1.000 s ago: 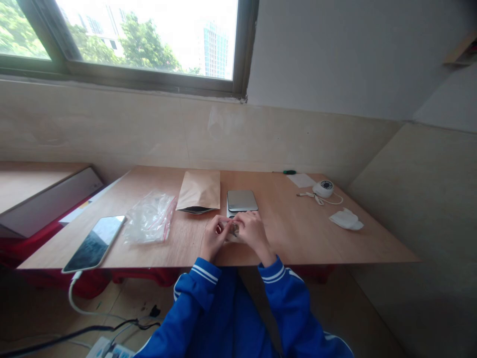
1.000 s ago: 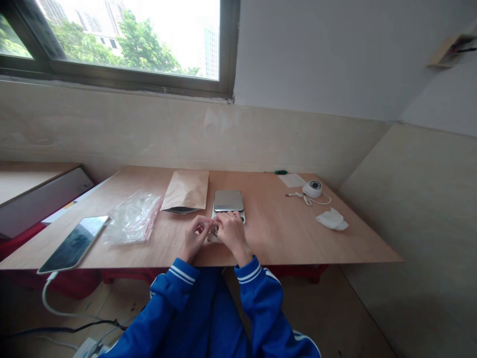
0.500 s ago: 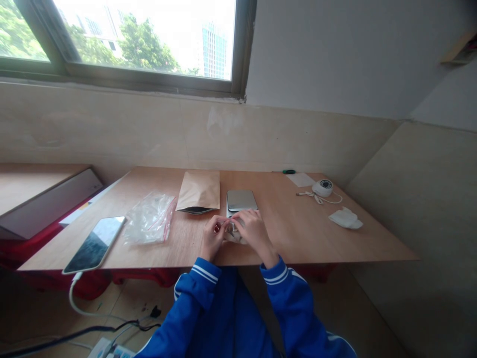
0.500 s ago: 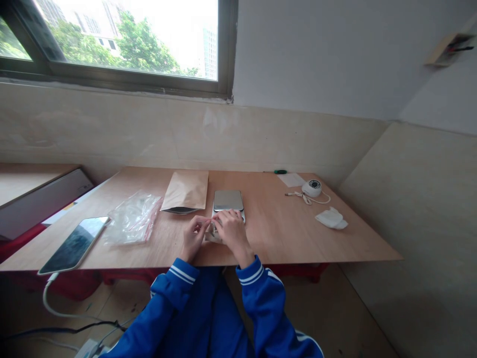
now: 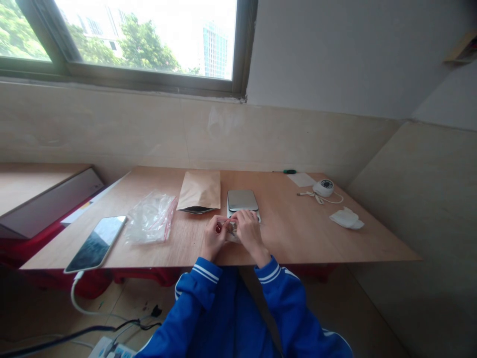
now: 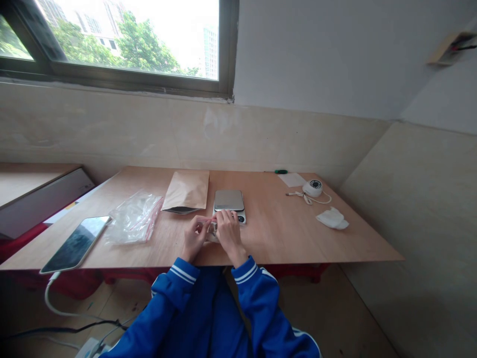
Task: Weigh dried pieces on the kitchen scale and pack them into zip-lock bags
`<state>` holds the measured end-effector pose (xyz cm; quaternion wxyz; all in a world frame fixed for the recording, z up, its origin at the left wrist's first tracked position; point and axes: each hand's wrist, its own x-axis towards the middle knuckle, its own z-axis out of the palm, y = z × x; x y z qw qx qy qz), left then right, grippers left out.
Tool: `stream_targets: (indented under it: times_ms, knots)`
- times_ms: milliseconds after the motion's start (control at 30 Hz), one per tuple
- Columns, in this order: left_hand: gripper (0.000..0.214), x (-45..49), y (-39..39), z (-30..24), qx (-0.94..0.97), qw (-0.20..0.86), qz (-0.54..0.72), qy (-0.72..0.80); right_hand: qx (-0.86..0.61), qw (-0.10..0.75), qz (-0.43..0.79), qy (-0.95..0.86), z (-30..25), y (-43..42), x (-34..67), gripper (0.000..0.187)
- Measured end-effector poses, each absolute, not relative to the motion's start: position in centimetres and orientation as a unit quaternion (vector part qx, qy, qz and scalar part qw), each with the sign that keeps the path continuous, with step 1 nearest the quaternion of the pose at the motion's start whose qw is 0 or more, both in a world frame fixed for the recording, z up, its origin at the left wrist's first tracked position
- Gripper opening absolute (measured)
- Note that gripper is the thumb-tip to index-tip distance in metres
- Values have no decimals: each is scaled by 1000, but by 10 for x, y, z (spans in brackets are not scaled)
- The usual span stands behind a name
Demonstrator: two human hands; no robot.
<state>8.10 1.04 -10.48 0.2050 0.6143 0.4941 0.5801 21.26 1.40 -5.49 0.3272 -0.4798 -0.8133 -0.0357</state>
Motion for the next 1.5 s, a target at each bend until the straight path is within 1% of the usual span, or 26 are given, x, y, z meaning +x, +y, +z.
stream_targets:
  times_ms: [167, 300, 533, 633, 733, 833, 867, 967, 1267, 1400, 1500]
  knots:
    - [19, 80, 10, -104, 606, 194, 592, 494, -427, 324, 29, -844, -52, 17, 231, 18]
    - [19, 79, 10, -105, 612, 192, 584, 498, -449, 298, 28, -842, -54, 20, 243, 23]
    - [18, 79, 10, -107, 618, 191, 585, 489, -455, 305, 14, -836, -60, 21, 242, 28]
    - [18, 78, 11, -109, 618, 188, 589, 485, -455, 300, 28, -838, -60, 21, 245, 24]
    - [17, 78, 12, -110, 620, 185, 594, 477, -446, 311, 56, -838, -57, 20, 249, 14]
    - [16, 79, 13, -110, 624, 181, 596, 472, -431, 336, 88, -833, -51, 17, 250, 27]
    - [16, 79, 12, -110, 627, 180, 595, 470, -427, 344, 94, -831, -49, 16, 249, 25]
    - [16, 80, 11, -109, 634, 184, 590, 464, -421, 362, 91, -827, -45, 16, 245, 6]
    - [19, 81, 9, -104, 645, 199, 576, 461, -452, 366, 70, -811, -46, 17, 241, 19]
    - [21, 82, 8, -103, 650, 210, 565, 463, -464, 366, 49, -805, -46, 15, 239, 20]
    - [20, 82, 8, -103, 646, 207, 568, 465, -468, 363, 65, -803, -49, 15, 240, 17]
